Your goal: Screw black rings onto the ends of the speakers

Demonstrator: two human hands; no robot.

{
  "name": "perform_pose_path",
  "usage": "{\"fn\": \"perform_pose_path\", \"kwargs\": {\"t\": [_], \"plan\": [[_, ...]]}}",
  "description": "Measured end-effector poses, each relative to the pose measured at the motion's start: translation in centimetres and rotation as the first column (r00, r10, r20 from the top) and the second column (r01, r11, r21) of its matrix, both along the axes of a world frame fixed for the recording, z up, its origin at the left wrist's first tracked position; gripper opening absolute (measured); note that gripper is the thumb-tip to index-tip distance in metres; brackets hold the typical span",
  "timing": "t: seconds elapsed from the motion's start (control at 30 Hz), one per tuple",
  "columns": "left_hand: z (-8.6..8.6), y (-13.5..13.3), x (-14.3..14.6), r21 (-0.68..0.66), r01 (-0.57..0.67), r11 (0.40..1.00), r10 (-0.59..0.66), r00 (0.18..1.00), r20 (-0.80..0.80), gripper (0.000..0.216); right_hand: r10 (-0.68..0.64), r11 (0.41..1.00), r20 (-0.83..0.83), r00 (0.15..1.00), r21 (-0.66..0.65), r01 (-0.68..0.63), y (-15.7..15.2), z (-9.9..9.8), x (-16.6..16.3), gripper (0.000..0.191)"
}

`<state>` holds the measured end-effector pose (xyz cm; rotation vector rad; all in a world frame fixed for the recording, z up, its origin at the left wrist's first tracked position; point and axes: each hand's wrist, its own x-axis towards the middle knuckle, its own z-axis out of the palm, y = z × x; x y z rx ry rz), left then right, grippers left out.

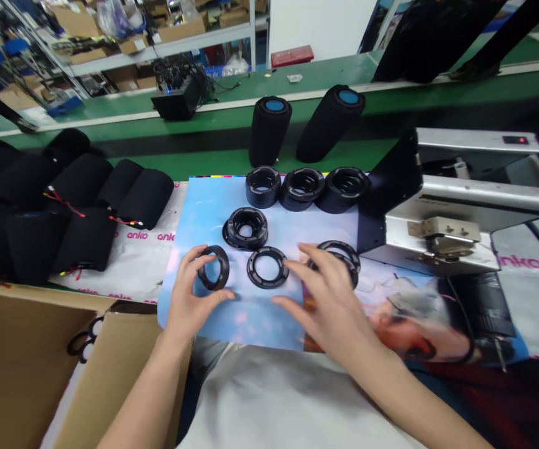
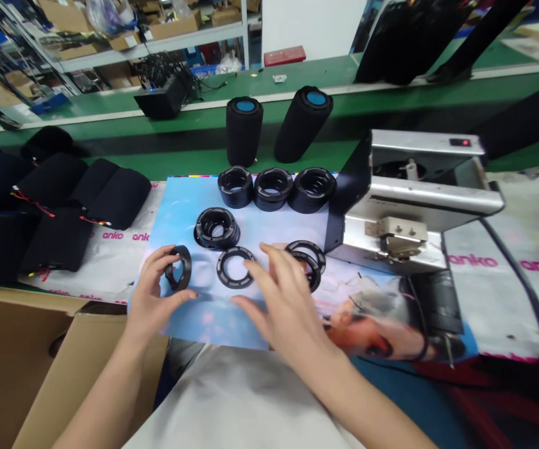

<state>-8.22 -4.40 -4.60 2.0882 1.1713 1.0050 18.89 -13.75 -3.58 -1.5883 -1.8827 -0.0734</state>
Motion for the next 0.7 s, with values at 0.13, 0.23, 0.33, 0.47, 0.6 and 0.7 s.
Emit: {"fn": "perform_pose_path", "kwargs": {"t": [0.13,0.23,0.33,0.47,0.6,0.7], "plan": [[-1.8,-0.6,-0.1,-0.025,-0.027,0.999,0.026,0.999,-0.020,0.062,0.094,0.992,0.007,0.996,-0.086,-0.093,1.9,-1.0,-2.3,0.070],[-2.5,-1.4,-0.3,-0.021,-0.081,0.996,0.082,0.997,0.009,0.060,0.102,0.992,-0.014,0.995,-0.072,-0.103,2.4,-1.5,-2.5,0.067],[-2.5,-1.8,-0.5,-0.007,-0.098,0.995,0.098,0.995,0.026,0.061,0.104,0.990,0.002,0.995,-0.092,-0.103,2.4,-1.6,-2.7,0.071],[-1.6,-1.9,-0.3,-0.020,-0.052,0.998,0.053,0.997,0.049,0.061,0.106,0.990,0.017,0.994,-0.100,-0.104,2.6,-2.0,-3.2,0.076],[-0.7,-1.6,0.3,-0.051,0.021,0.998,-0.018,0.998,0.067,0.058,0.110,0.990,0.031,0.993,-0.089,-0.107,2.8,-2.3,-3.1,0.067],[-0.8,-1.3,0.6,-0.099,0.033,0.995,-0.029,0.999,0.033,0.055,0.108,0.991,0.052,0.993,-0.089,-0.103,2.7,-2.0,-2.9,0.064]]}}
